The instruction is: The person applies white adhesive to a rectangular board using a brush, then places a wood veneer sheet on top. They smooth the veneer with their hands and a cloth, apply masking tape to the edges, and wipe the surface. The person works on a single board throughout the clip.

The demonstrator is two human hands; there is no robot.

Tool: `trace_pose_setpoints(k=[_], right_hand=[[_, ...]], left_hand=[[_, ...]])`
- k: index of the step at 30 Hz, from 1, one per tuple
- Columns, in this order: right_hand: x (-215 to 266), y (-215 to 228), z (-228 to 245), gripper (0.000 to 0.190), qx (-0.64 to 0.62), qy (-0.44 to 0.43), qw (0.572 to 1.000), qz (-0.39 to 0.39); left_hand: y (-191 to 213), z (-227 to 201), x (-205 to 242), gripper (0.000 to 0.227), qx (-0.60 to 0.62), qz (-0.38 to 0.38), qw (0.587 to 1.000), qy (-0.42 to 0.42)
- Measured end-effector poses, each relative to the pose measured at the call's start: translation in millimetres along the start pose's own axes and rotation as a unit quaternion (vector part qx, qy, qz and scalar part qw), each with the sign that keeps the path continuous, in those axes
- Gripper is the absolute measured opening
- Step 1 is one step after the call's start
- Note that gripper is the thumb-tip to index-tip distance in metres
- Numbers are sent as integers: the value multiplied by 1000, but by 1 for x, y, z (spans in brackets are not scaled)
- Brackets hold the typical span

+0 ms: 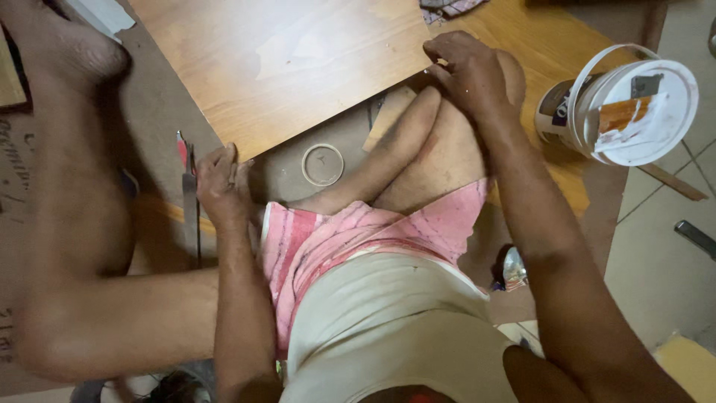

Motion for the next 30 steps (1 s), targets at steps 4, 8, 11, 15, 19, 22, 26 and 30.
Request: trace_pose_setpoints(k=[4, 8, 11, 15, 19, 22, 26, 30], right_hand=[[-1, 0, 9, 25, 78, 84, 993, 9], [1, 3, 5, 24, 60, 62, 996, 24], [4, 1, 9, 26, 72, 67, 994, 37], [3, -1, 5, 23, 72, 80, 994, 23], [2, -4, 0, 25, 83, 79, 993, 28], [3, -1, 3, 26, 88, 85, 992, 24], [5, -1, 8, 25, 88, 77, 993, 26], [-1, -3, 11, 23, 102, 74, 991, 44]], left_hand=[[3, -6, -4, 45, -38, 5, 999, -35], [5, -13, -8, 40, -12, 3, 999, -40], [14, -15, -9, 40, -22, -16, 999, -43], [16, -12, -10, 37, 0, -3, 1000, -12], [11, -13, -17, 35, -18, 12, 1000, -11], [13, -9, -17, 36, -19, 16, 1000, -3], [14, -8, -16, 35, 2, 15, 1000, -3], [14, -10, -19, 34, 23, 5, 999, -23]])
Point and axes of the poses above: each hand's wrist, its own x-axis away from the middle knuckle, its own y-axis out of the back of the hand, z = x × y, the point moved 10 cm from there along -x, towards the middle knuckle, and after that the axes turned 11 degrees about -x, right-handed, at the moved point
